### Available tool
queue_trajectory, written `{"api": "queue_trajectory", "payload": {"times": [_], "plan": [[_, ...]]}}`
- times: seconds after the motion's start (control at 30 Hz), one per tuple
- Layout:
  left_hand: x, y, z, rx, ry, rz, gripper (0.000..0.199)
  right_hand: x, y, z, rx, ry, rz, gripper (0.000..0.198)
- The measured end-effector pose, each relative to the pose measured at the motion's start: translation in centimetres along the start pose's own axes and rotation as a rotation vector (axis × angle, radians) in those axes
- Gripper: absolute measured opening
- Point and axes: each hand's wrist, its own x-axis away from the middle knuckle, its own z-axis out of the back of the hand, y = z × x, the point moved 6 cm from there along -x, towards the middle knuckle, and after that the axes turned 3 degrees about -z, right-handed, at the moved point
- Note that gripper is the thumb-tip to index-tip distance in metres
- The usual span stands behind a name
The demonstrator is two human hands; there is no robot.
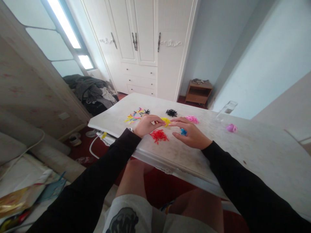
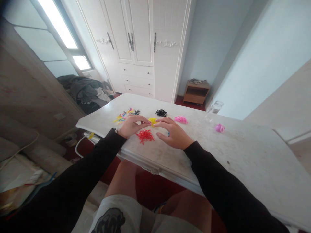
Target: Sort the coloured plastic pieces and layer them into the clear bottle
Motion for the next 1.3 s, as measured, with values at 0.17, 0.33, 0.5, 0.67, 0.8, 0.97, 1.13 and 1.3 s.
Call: {"api": "queue_trajectory", "payload": {"times": [0.17,0.33,0.5,0.67,0.8,0.97,1.13,1.3], "plan": [[-0.2,0.3,0.0,-0.014,-0.019,-0.027,0.024,0.1,0.0,-0.9,-0.017,-0.129,-0.003,0.046],[-0.1,0.2,-0.2,-0.016,-0.039,-0.037,0.024,0.2,0.0,-1.2,-0.028,-0.169,-0.002,0.052],[-0.1,0.1,-0.3,-0.027,-0.047,-0.019,0.02,0.2,0.1,-1.4,-0.045,-0.162,-0.019,0.049],[-0.1,-0.7,-0.3,-0.019,0.0,0.082,0.021,0.0,0.7,0.0,-0.032,-0.075,-0.074,0.036],[0.0,-1.1,0.3,-0.051,0.074,0.151,0.022,0.6,4.6,3.4,0.14,0.111,-0.29,0.03],[0.4,-1.9,2.1,-0.152,0.282,0.302,0.021,2.5,9.7,6.1,0.344,0.202,-0.551,0.027],[1.5,-3.9,4.1,-0.318,0.44,0.567,0.02,2.9,10.4,5.8,0.418,0.167,-0.605,0.028],[2.3,-5.5,6.1,-0.45,0.461,0.732,0.025,2.8,10.0,6.1,0.417,0.197,-0.598,0.024]]}}
